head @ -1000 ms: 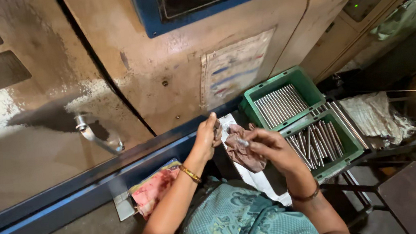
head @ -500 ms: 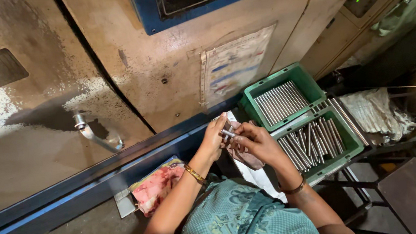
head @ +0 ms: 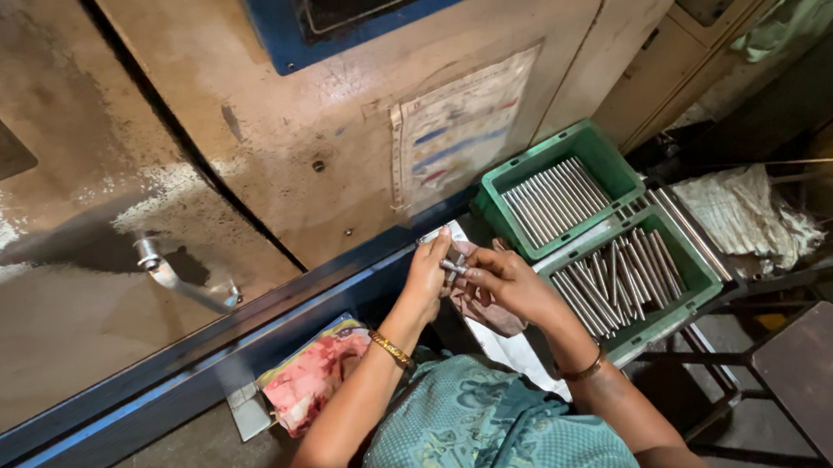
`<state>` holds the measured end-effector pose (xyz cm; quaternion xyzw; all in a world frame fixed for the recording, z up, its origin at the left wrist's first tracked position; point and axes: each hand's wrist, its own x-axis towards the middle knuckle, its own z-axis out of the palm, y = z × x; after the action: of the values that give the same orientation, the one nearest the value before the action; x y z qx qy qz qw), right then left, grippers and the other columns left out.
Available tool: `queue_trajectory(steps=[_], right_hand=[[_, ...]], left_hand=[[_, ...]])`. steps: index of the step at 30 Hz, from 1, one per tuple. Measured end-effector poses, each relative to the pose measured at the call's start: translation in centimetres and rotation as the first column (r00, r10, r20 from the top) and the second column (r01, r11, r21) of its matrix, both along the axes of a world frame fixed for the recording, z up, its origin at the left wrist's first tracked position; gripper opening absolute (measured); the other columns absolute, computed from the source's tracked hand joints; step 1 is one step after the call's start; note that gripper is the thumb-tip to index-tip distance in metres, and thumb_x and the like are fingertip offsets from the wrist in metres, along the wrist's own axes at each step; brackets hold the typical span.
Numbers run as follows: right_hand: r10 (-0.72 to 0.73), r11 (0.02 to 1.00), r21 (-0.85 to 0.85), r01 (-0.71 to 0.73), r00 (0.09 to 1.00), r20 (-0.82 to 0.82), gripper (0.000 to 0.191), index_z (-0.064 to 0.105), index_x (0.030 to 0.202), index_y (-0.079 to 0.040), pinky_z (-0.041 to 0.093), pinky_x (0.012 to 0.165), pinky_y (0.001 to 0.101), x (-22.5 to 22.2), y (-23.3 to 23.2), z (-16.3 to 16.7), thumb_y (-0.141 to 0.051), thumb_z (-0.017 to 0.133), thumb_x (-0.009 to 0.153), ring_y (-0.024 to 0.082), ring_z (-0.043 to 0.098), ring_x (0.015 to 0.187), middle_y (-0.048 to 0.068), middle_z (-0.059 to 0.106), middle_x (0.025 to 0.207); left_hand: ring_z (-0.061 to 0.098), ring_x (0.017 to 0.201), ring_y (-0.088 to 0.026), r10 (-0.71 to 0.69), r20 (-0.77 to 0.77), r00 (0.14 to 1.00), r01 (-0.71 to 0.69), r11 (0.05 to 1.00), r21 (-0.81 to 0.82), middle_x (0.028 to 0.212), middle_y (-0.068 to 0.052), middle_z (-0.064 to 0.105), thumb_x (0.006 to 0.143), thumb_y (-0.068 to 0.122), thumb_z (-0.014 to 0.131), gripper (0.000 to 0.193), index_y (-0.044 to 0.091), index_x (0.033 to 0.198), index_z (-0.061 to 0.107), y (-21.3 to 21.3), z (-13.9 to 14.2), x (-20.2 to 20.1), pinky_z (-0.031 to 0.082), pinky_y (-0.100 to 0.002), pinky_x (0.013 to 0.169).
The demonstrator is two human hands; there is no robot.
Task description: The person repeatedly picks up metal rods from green bins, wipes them with a cloth, and uses them to scrape and wipe a dirty area on a machine door. The person opens and closes the machine door during the process and returns the rods to the bins.
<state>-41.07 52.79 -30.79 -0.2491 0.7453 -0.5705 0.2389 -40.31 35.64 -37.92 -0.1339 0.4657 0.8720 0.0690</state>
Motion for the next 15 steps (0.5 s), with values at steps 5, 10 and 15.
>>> queue_trajectory(steps=[5,10,15], right_hand=[[0.111,0.95,-0.311,-0.003,0.938,0.328,0.017,0.066,0.098,-0.001,0.039,0.055,0.0198,0.3,1.2,-0.7,-0.017,0.062,0.103,0.005,0.055,0.062,0.003,0.068,0.078],[-0.099,0.991,-0.074,0.11,0.986,0.136,0.024,0.064,0.11,0.002,0.043,0.057,0.0239,-1.2,2.3,-2.6,-0.021,0.065,0.106,0.011,0.056,0.068,0.009,0.065,0.084],[-0.278,0.952,0.08,0.296,0.943,-0.181,0.069,0.043,0.138,0.004,0.055,0.08,0.0323,-1.7,3.9,-8.1,-0.018,0.079,0.083,0.019,0.064,0.099,0.015,0.067,0.113]], left_hand=[[0.053,0.047,-0.01,0.09,0.029,0.996,-0.085,0.988,-0.13,0.064,0.0,0.058,0.109,0.044,0.046,0.046,0.009,0.085,0.062,-0.7,-4.5,-2.2,0.042,-0.025,0.04],[0.052,0.053,-0.012,0.033,0.075,0.997,-0.014,0.97,-0.241,0.071,-0.003,0.063,0.109,0.043,0.043,0.043,0.009,0.097,0.065,0.5,-8.9,-2.3,0.04,-0.025,0.044],[0.065,0.081,-0.009,-0.22,-0.139,0.966,0.133,0.878,-0.46,0.092,-0.003,0.07,0.109,0.036,0.048,0.037,0.004,0.111,0.067,4.3,-11.0,-2.0,0.054,-0.023,0.067]])
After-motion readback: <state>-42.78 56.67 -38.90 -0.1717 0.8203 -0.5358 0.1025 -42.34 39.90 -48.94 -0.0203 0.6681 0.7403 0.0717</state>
